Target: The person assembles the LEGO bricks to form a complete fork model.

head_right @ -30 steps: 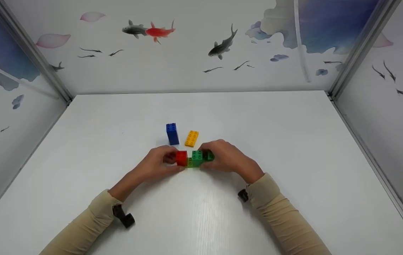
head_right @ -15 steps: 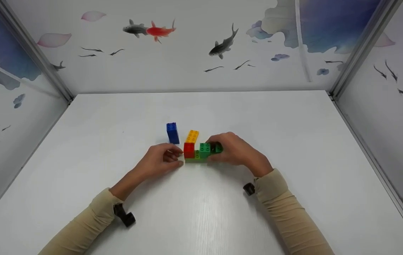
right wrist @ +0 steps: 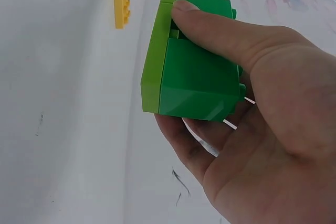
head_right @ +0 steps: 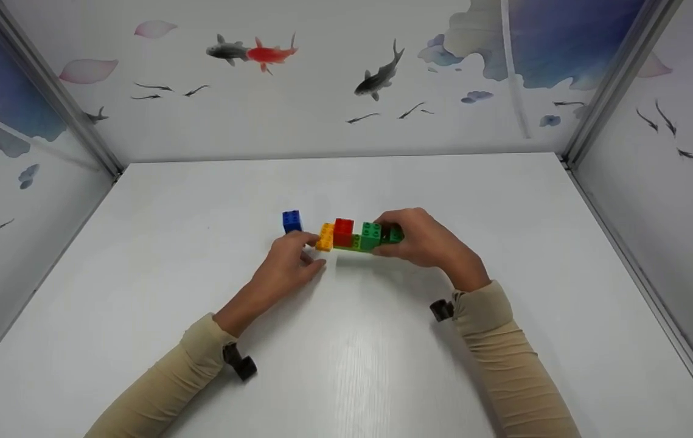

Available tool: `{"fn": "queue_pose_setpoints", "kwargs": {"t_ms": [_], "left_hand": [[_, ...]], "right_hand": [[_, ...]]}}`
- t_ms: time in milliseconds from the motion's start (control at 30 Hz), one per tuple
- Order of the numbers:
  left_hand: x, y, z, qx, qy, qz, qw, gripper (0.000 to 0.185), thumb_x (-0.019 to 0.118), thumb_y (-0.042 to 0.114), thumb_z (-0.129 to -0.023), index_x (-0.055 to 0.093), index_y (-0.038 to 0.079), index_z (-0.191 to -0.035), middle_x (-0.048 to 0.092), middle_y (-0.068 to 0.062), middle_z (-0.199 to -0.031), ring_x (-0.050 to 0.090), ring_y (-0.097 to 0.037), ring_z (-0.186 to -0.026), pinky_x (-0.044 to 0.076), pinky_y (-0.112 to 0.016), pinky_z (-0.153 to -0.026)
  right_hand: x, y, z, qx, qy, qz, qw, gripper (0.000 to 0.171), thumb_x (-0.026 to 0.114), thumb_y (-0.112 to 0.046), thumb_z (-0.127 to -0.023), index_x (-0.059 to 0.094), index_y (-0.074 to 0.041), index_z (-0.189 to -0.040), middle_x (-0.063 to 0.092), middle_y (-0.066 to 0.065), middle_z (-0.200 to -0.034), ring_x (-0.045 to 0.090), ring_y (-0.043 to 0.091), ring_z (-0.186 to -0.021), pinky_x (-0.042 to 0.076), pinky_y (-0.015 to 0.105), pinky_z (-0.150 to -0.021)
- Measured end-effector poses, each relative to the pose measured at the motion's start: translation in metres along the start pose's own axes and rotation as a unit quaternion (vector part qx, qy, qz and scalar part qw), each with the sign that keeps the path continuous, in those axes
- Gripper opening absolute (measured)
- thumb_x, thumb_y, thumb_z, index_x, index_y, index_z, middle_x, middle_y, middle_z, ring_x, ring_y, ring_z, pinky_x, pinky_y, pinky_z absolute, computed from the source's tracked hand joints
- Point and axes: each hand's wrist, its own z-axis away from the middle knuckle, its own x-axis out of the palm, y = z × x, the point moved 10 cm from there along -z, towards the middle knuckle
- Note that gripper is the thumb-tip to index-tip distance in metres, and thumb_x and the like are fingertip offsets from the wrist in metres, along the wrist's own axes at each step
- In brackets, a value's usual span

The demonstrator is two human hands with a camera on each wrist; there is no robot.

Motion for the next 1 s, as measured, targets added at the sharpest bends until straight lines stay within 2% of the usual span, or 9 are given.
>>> {"fn": "queue_pose_setpoints", "kwargs": {"t_ms": [133, 200, 367, 600, 833, 1000], "left_hand": [[0.002, 0.007, -0.008, -0.011, 0.017, -0.028, 0.9994, 0.054, 0.077, 0.025, -0.103, 0.060, 0.006, -0.150, 0.064, -0.011, -0.145, 0.065, -0.022, -0.124, 0.056, -0.035, -0.113], [0.002, 0.010, -0.012, -0.013, 0.026, -0.039, 0.9988, 0.052, 0.076, 0.025, -0.103, 0.061, 0.005, -0.148, 0.065, -0.012, -0.144, 0.065, -0.022, -0.129, 0.055, -0.036, -0.115], [0.005, 0.017, -0.018, -0.029, 0.032, -0.076, 0.9962, 0.045, 0.076, 0.027, -0.104, 0.066, 0.003, -0.141, 0.068, -0.012, -0.135, 0.071, -0.021, -0.119, 0.059, -0.032, -0.109], [0.013, 0.020, -0.026, -0.061, 0.006, -0.126, 0.9901, 0.041, 0.072, 0.026, -0.106, 0.067, 0.006, -0.141, 0.069, -0.010, -0.129, 0.073, -0.020, -0.109, 0.062, -0.031, -0.103], [0.015, 0.022, -0.022, -0.021, 0.010, -0.104, 0.9943, 0.048, 0.078, 0.027, -0.102, 0.065, 0.010, -0.144, 0.072, -0.009, -0.126, 0.072, -0.020, -0.107, 0.062, -0.033, -0.102], [0.015, 0.022, -0.015, 0.008, 0.002, -0.069, 0.9976, 0.041, 0.077, 0.022, -0.102, 0.067, 0.009, -0.140, 0.072, -0.009, -0.125, 0.071, -0.020, -0.109, 0.062, -0.031, -0.103]], "right_hand": [[-0.006, -0.001, 0.001, -0.006, 0.004, 0.001, 1.000, 0.043, 0.087, -0.022, -0.093, 0.074, -0.010, -0.133, 0.075, 0.009, -0.121, 0.065, 0.026, -0.109, 0.059, 0.044, -0.094], [-0.008, -0.001, 0.001, -0.005, 0.004, 0.000, 1.000, 0.042, 0.087, -0.022, -0.093, 0.074, -0.011, -0.132, 0.075, 0.009, -0.119, 0.065, 0.026, -0.108, 0.059, 0.043, -0.094], [-0.011, 0.002, -0.001, -0.002, 0.006, 0.004, 1.000, 0.042, 0.087, -0.023, -0.093, 0.074, -0.011, -0.131, 0.074, 0.008, -0.117, 0.065, 0.026, -0.106, 0.059, 0.040, -0.091], [-0.012, 0.005, 0.000, 0.007, 0.002, 0.005, 1.000, 0.044, 0.087, -0.024, -0.094, 0.073, -0.010, -0.133, 0.074, 0.009, -0.119, 0.064, 0.027, -0.108, 0.059, 0.042, -0.093], [-0.012, 0.008, 0.002, 0.009, 0.005, 0.002, 1.000, 0.043, 0.087, -0.023, -0.093, 0.074, -0.010, -0.132, 0.074, 0.009, -0.117, 0.065, 0.027, -0.108, 0.059, 0.043, -0.094], [-0.012, 0.007, 0.003, 0.003, 0.010, 0.000, 1.000, 0.041, 0.088, -0.024, -0.092, 0.075, -0.011, -0.129, 0.076, 0.007, -0.114, 0.065, 0.025, -0.104, 0.059, 0.039, -0.091]]}}
